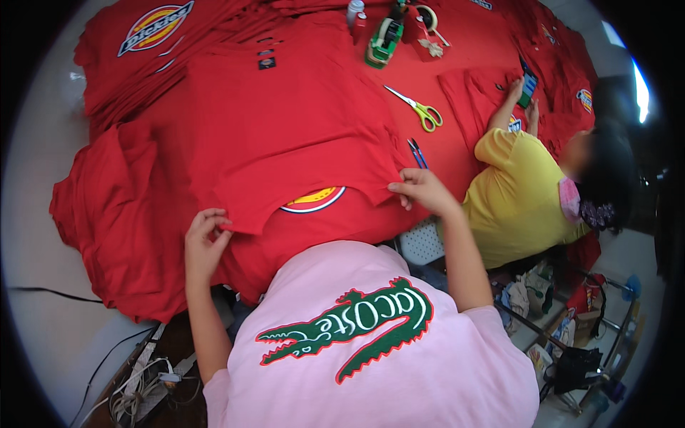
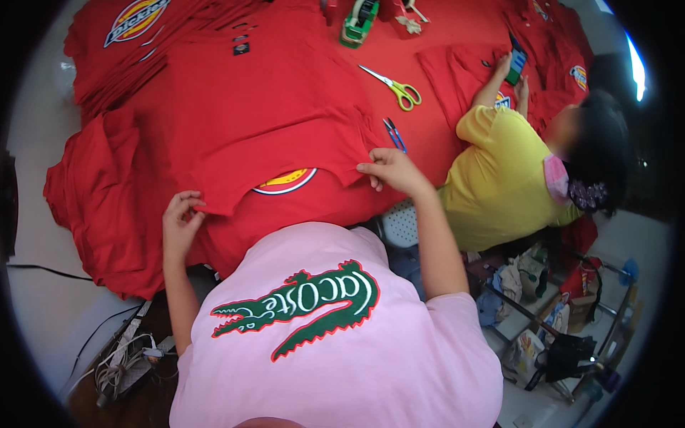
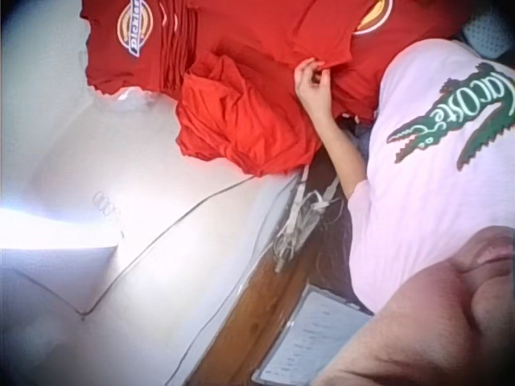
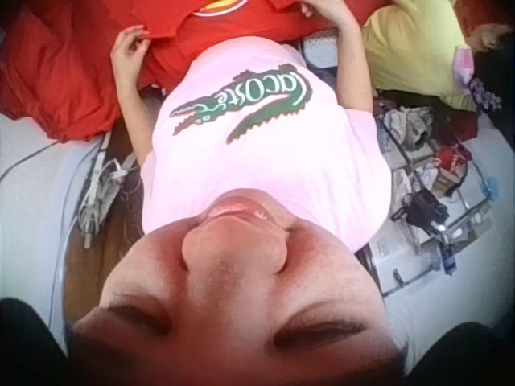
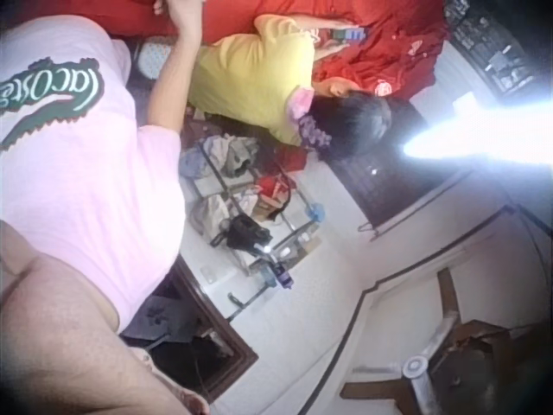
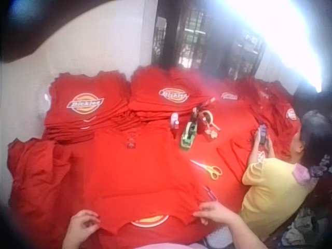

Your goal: The person picks up several red tank tops one at a time, spreads them out to check for defects, and uses shears to trim loose threads before folding them and placing them on a stack.

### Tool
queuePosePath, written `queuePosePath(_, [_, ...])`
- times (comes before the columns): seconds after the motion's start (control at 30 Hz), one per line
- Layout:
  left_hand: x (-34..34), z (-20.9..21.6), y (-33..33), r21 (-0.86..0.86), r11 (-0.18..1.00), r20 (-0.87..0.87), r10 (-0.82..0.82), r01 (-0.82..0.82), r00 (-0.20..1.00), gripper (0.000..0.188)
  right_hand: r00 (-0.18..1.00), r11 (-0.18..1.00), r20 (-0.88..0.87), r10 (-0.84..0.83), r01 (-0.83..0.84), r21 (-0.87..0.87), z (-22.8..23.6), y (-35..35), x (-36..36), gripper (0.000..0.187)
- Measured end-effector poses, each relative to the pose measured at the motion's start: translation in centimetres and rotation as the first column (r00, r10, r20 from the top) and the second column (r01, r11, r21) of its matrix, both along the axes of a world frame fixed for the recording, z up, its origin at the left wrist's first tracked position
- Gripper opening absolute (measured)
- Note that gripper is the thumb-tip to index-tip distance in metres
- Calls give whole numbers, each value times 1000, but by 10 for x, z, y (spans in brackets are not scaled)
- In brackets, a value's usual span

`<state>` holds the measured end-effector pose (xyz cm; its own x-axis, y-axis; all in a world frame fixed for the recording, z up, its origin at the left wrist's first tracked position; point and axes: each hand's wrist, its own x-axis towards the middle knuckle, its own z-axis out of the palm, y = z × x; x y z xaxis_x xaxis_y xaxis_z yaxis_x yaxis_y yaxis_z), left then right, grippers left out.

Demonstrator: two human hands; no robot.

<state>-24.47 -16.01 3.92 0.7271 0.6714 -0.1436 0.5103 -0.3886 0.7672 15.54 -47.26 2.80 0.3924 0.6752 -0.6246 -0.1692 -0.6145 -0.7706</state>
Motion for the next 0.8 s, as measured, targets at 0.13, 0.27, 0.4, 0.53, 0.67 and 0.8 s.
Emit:
queuePosePath(0.13, [35,23,77,-463,886,213,96,14,972,24,992,952,-110,60,-24,304,56,64,41,17])
queuePosePath(0.27, [87,2,123,-149,941,520,335,-303,786,37,950,829,-22,-312,283,482,37,127,61,29])
queuePosePath(0.4, [72,-41,89,19,958,396,257,-287,881,28,866,867,262,-425,306,393,-31,83,77,35])
queuePosePath(0.53, [-1,-68,14,-72,941,145,339,-332,930,21,690,950,665,-285,112,292,-58,11,35,23])
queuePosePath(0.67, [-37,-75,-34,-469,798,123,484,-379,866,27,757,984,631,-170,94,152,-55,-19,13,24])
queuePosePath(0.8, [-45,-67,-27,-487,843,102,314,-227,944,31,830,973,517,-212,129,192,-58,-21,16,28])
